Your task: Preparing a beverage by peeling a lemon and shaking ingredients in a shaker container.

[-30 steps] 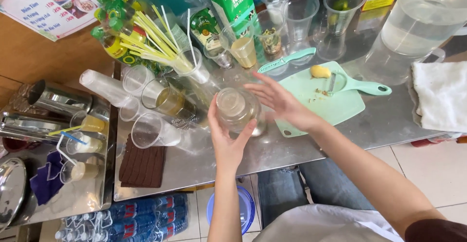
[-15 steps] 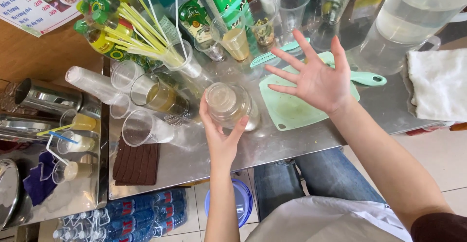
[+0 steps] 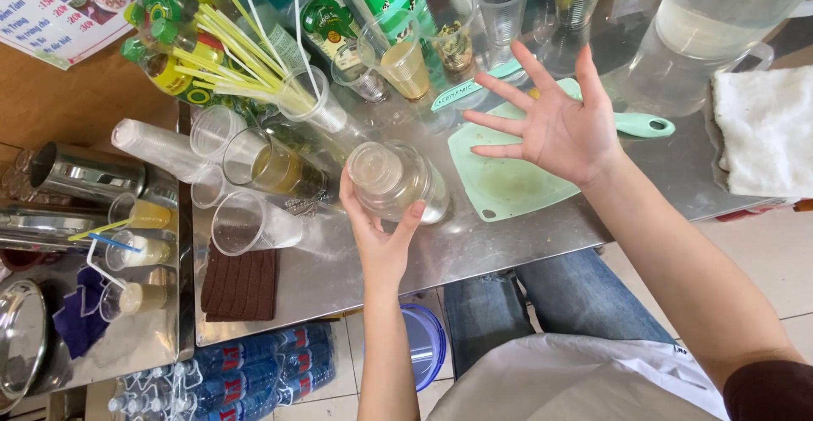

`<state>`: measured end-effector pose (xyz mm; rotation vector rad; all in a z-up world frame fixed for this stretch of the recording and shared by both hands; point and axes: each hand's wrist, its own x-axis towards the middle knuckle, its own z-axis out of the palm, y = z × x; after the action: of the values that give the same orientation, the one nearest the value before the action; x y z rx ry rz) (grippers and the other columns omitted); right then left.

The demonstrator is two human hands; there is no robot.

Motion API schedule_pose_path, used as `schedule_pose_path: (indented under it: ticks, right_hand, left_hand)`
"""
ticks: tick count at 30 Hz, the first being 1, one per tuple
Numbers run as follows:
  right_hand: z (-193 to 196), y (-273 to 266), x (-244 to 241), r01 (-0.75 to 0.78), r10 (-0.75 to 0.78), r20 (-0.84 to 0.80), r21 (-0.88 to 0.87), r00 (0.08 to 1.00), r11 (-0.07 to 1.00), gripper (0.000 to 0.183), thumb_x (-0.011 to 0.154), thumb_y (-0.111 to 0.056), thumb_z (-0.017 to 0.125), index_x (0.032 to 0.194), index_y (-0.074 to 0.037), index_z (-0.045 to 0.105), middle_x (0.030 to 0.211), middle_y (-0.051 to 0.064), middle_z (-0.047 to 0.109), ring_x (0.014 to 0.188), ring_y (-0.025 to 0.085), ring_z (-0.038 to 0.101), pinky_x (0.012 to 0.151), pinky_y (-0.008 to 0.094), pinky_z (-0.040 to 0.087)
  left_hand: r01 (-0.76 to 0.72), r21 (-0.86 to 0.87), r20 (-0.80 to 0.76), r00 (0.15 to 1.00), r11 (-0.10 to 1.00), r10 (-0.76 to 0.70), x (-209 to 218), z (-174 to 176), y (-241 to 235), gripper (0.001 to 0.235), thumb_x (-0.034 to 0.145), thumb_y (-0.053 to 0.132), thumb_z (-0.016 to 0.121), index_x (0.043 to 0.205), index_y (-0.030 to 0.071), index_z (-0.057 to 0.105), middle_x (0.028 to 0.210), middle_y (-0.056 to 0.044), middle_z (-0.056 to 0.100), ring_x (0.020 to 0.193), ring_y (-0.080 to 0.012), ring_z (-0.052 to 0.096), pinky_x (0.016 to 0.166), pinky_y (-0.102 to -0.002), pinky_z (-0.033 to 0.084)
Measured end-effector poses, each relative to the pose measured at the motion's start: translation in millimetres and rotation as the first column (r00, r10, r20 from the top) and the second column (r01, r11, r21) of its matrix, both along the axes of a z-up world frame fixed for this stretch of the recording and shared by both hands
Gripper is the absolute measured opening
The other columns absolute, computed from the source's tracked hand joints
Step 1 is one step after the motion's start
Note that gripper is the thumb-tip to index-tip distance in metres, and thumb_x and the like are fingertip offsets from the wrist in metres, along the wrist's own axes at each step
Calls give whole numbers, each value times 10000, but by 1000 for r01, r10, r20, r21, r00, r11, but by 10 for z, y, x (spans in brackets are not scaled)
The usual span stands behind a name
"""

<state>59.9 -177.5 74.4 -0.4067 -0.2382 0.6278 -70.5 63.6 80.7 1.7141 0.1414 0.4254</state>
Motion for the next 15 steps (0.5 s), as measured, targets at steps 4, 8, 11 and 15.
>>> schedule_pose_path:
  ticks: [4, 8, 11, 15]
  right_hand:
    - [-30, -23, -3, -15, 15, 19, 4, 1000, 1000, 818, 885, -699, 537, 1597, -373, 299, 1699, 131, 315, 1457, 565, 376, 1046, 767, 379]
    - [-10, -32, -7, -6, 8, 70, -34, 998, 999, 827, 897, -720, 506, 1602, -360, 266, 1701, 123, 298, 1418, 571, 415, 1035, 746, 409]
    - [-639, -23, 278, 162, -6, 419, -337, 908, 928, 995, 816, -731, 564, 1642, -314, 198, 1699, 98, 281, 1463, 444, 356, 1113, 663, 326]
    - [-332, 228, -130, 996, 709, 704, 90, -52, -16, 736, 974, -591, 553, 1643, -379, 332, 1624, 78, 440, 1482, 409, 395, 1171, 603, 328]
  left_hand:
    - [1, 8, 13, 1000, 1000, -1, 9, -36, 1, 986, 810, 315, 823, 1572, 202, 207, 1647, -87, 279, 1521, -245, 321, 1231, -434, 299]
    - [4, -1, 14, 1000, 1000, -4, 11, -60, 7, 992, 820, 309, 812, 1579, 199, 182, 1655, -89, 252, 1530, -248, 302, 1243, -430, 287]
    - [3, 25, 43, 999, 1000, -4, 29, -185, 52, 1033, 827, 281, 834, 1603, 188, 161, 1672, -107, 234, 1548, -269, 242, 1242, -502, 245]
    - [1, 77, 78, 997, 997, -7, 63, -299, 90, 1101, 828, 292, 860, 1630, 173, 115, 1691, -149, 193, 1569, -317, 157, 1235, -605, 194]
